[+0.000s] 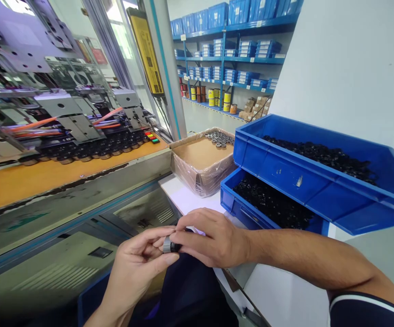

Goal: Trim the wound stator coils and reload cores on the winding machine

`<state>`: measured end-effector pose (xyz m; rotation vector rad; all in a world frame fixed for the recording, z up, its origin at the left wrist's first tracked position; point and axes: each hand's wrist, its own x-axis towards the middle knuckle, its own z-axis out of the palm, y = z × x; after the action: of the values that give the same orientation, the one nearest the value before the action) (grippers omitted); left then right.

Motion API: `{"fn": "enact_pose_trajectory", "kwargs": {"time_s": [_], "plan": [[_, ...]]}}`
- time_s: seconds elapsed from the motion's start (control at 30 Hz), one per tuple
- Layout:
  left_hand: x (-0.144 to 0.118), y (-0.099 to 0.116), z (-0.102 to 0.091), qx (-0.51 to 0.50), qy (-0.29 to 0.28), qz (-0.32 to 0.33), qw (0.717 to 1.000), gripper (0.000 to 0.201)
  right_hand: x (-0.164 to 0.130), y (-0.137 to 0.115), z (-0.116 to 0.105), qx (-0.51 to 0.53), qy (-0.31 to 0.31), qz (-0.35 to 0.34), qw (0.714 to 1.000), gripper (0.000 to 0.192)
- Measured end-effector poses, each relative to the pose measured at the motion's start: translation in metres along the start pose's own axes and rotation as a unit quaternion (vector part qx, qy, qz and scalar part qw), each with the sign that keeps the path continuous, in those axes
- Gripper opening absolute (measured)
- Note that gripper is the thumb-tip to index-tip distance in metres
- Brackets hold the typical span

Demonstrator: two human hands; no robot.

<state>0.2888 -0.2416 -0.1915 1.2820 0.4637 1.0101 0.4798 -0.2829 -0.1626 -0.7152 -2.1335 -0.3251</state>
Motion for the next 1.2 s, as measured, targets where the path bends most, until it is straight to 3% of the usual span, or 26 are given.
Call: {"fn": "enact_pose_trajectory", "kwargs": {"time_s": [0.6,0.83,1.03,1.2], "plan": [[0.001,0.000,0.001,-0.013,-0.004,-0.010,1.000,0.036,0.001,0.000,-0.002,-0.013,-0.001,-0.014,1.000,0.021],[0.000,0.006,0.010,-0.047,0.063,-0.047,0.996,0.032,0.002,-0.001,-0.002,-0.021,0.001,-0.008,1.000,0.017],[0.001,0.002,0.002,-0.030,0.005,-0.029,0.999,0.035,0.002,0.000,-0.002,-0.020,0.005,-0.014,1.000,0.017],[0.000,0.004,0.006,-0.043,0.027,-0.045,0.998,0.032,0.002,0.000,-0.002,-0.026,0.001,-0.014,1.000,0.016]]}}
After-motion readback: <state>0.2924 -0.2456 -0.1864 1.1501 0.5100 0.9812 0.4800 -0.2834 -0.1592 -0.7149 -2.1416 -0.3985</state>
